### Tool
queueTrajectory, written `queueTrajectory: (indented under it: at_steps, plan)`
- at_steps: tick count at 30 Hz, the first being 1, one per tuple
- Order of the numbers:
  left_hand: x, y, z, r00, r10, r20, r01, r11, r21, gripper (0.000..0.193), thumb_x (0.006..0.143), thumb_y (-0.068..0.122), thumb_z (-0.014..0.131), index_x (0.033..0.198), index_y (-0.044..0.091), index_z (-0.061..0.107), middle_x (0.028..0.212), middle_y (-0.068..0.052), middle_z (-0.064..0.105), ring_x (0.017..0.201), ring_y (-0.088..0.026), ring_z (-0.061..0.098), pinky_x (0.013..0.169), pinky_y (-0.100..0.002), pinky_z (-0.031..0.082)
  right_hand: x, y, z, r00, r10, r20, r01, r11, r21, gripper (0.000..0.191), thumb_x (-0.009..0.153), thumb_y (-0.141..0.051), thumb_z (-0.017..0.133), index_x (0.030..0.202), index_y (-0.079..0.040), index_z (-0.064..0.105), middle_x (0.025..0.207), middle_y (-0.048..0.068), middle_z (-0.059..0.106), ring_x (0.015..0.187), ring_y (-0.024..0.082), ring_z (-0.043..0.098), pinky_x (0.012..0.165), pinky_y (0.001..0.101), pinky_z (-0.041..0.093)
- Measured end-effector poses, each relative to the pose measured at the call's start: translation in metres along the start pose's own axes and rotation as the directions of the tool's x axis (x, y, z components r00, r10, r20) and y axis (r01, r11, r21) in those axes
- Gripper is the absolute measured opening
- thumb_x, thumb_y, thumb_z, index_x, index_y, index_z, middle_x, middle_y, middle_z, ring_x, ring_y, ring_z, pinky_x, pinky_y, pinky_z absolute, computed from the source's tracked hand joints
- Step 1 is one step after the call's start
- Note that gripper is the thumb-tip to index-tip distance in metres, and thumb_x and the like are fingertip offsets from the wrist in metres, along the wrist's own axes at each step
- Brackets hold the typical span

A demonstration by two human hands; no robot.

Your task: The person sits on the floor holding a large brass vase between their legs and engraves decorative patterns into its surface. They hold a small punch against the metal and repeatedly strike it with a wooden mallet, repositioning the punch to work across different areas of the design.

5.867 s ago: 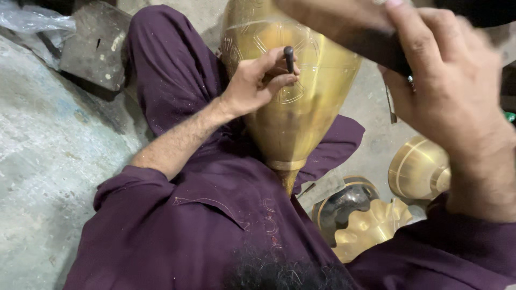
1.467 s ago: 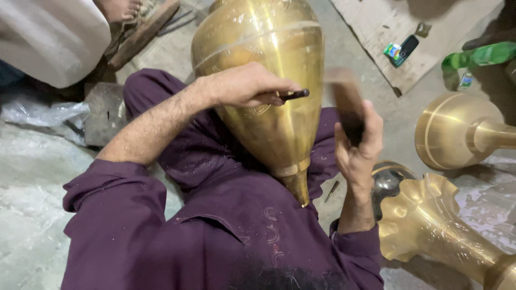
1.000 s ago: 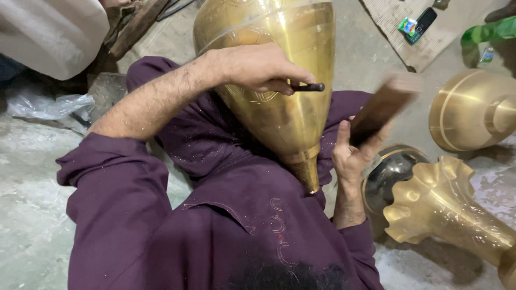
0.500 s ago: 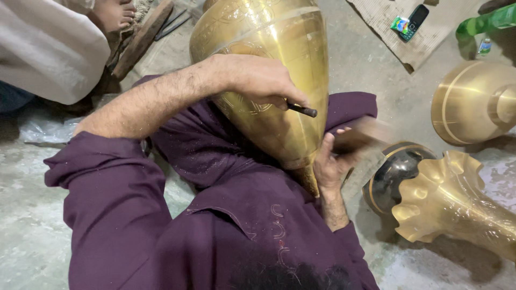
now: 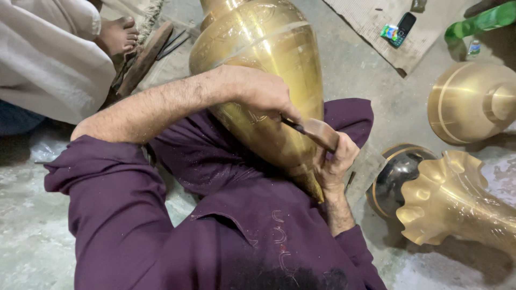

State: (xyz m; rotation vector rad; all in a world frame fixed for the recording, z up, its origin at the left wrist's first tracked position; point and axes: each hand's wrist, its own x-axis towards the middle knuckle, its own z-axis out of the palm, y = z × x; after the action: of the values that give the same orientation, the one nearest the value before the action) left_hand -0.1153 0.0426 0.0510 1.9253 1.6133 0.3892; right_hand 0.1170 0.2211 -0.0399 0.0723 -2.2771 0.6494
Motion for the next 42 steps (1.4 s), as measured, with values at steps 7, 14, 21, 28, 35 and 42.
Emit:
queueTrajectory:
  at_steps: [7, 14, 21, 28, 35, 42]
  plan:
    - [0.009, 0.003, 0.002, 0.983, -0.12, 0.14, 0.106, 0.989, 0.106, 0.034, 0.093, 0.02, 0.067, 0.126, 0.027, 0.069, 0.09, -0.007, 0.077, 0.082, -0.032, 0.073, 0.072, -0.05, 0.055, 0.011, -0.006, 0.0, 0.998, -0.057, -0.015, 0.057, 0.997, 0.042, 0.058, 0.082, -0.013, 0.076, 0.135, -0.009, 0.053, 0.121, 0.018, 0.055, 0.107, 0.034, 0.058, 0.089, 0.0463, 0.048]
    - [-0.017, -0.003, -0.008, 0.967, 0.057, -0.25, -0.087, 0.99, -0.109, 0.047, 0.093, 0.01, 0.067, 0.139, 0.022, 0.063, 0.116, -0.007, 0.076, 0.094, -0.025, 0.076, 0.08, -0.04, 0.061, 0.015, 0.011, 0.018, 0.978, 0.181, -0.106, -0.162, 0.973, 0.163, 0.06, 0.102, -0.01, 0.076, 0.146, -0.019, 0.036, 0.12, 0.007, 0.055, 0.105, 0.024, 0.059, 0.097, 0.0384, 0.051]
    - [-0.09, 0.007, 0.041, 0.544, -0.43, -0.72, 0.059, 0.876, -0.479, 0.036, 0.107, 0.004, 0.062, 0.143, 0.008, 0.058, 0.111, -0.009, 0.078, 0.103, -0.019, 0.08, 0.093, -0.034, 0.069, 0.004, 0.036, -0.004, 0.742, 0.61, 0.278, -0.667, 0.631, 0.395, 0.077, 0.098, -0.01, 0.073, 0.16, 0.002, 0.029, 0.132, 0.012, 0.057, 0.116, 0.02, 0.059, 0.099, 0.0317, 0.052]
    - [-0.099, 0.044, 0.101, 0.21, -0.68, -0.702, -0.183, 0.678, -0.712, 0.04, 0.099, -0.003, 0.064, 0.138, -0.001, 0.055, 0.112, -0.008, 0.074, 0.105, -0.018, 0.072, 0.094, -0.033, 0.061, 0.021, 0.035, 0.01, 0.67, 0.55, 0.5, -0.742, 0.465, 0.483, 0.075, 0.093, -0.005, 0.073, 0.156, 0.002, 0.033, 0.134, 0.011, 0.06, 0.118, 0.017, 0.06, 0.098, 0.0301, 0.051]
    - [-0.078, 0.063, 0.122, 0.025, -0.684, -0.729, -0.376, 0.669, -0.641, 0.039, 0.099, -0.004, 0.065, 0.135, 0.002, 0.053, 0.118, -0.006, 0.069, 0.108, -0.017, 0.072, 0.094, -0.033, 0.062, 0.031, 0.043, 0.013, 0.617, 0.547, 0.566, -0.782, 0.348, 0.517, 0.076, 0.089, -0.004, 0.074, 0.154, 0.001, 0.035, 0.131, 0.009, 0.061, 0.114, 0.016, 0.062, 0.096, 0.029, 0.052]
    - [-0.074, 0.062, 0.126, -0.037, -0.645, -0.763, -0.082, 0.763, -0.641, 0.036, 0.104, -0.002, 0.069, 0.137, 0.002, 0.056, 0.117, -0.009, 0.076, 0.109, -0.018, 0.074, 0.097, -0.033, 0.063, 0.033, 0.064, 0.001, 0.7, 0.419, 0.578, -0.71, 0.498, 0.499, 0.069, 0.098, -0.005, 0.073, 0.157, 0.0, 0.038, 0.122, 0.009, 0.063, 0.102, 0.015, 0.064, 0.09, 0.0301, 0.055]
